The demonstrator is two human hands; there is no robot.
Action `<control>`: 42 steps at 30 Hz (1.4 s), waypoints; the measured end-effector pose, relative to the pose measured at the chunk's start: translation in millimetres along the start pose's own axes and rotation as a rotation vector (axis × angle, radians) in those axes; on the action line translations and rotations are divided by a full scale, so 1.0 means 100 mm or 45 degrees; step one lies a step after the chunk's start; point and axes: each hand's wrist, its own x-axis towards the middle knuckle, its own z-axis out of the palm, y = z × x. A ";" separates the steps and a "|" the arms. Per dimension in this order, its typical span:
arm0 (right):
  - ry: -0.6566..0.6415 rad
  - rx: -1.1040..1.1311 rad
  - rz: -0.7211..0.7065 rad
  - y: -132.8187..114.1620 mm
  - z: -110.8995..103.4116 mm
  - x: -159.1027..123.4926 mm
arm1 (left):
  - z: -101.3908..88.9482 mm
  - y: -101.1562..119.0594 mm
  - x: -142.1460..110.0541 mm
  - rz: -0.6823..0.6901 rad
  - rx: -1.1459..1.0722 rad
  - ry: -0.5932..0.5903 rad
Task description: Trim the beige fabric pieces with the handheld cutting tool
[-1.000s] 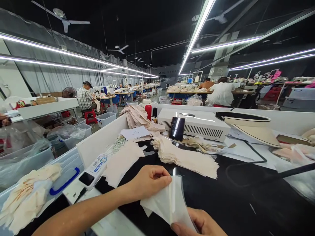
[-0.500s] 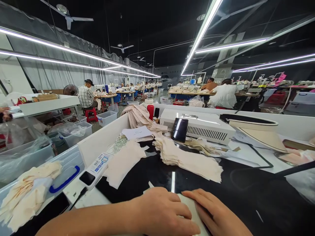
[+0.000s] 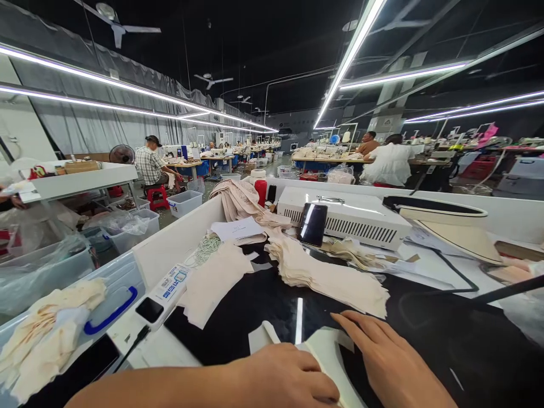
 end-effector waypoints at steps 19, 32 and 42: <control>-0.476 0.241 0.258 -0.46 -0.28 0.01 | -0.68 0.20 -0.47 -0.418 0.044 -0.052; -0.558 0.187 0.353 -0.51 -0.36 0.03 | -0.59 0.31 -0.16 -0.361 -0.250 0.136; 0.043 0.418 0.182 -0.43 -0.92 -0.02 | -0.54 0.25 -0.32 -0.354 -0.442 -0.001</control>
